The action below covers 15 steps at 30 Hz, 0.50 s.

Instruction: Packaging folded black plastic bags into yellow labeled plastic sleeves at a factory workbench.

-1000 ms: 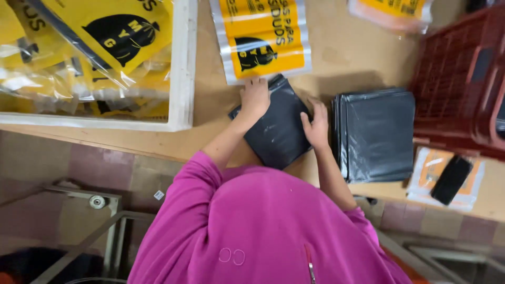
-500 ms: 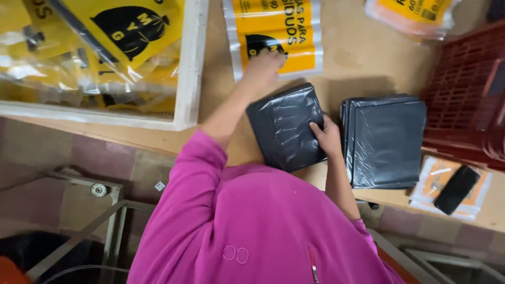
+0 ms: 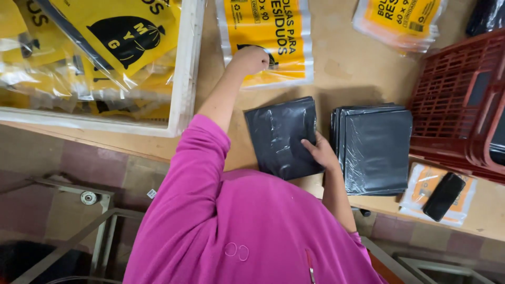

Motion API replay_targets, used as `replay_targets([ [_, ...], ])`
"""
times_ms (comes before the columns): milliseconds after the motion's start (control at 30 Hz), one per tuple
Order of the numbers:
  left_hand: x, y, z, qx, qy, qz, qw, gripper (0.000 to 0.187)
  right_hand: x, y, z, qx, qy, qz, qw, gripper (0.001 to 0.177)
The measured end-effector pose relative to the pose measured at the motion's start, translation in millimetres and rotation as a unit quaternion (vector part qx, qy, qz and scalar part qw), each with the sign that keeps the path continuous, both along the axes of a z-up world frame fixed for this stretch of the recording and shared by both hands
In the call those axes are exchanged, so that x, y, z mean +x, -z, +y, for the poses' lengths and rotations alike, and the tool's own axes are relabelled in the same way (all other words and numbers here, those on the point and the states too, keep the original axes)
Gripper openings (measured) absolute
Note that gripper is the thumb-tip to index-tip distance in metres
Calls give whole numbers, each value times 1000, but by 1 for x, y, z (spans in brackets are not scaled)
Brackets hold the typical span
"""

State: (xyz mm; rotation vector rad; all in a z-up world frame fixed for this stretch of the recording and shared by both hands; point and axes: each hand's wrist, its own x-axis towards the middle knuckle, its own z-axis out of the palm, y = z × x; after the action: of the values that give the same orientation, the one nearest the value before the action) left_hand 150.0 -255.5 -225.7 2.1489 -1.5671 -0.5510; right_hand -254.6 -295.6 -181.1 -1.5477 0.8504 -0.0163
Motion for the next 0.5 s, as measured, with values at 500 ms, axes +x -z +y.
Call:
replay_targets([
  [500,-53,-81,79,-53,-23,-104,993,14,-8,-86,33,-115,126,-87,981,32],
])
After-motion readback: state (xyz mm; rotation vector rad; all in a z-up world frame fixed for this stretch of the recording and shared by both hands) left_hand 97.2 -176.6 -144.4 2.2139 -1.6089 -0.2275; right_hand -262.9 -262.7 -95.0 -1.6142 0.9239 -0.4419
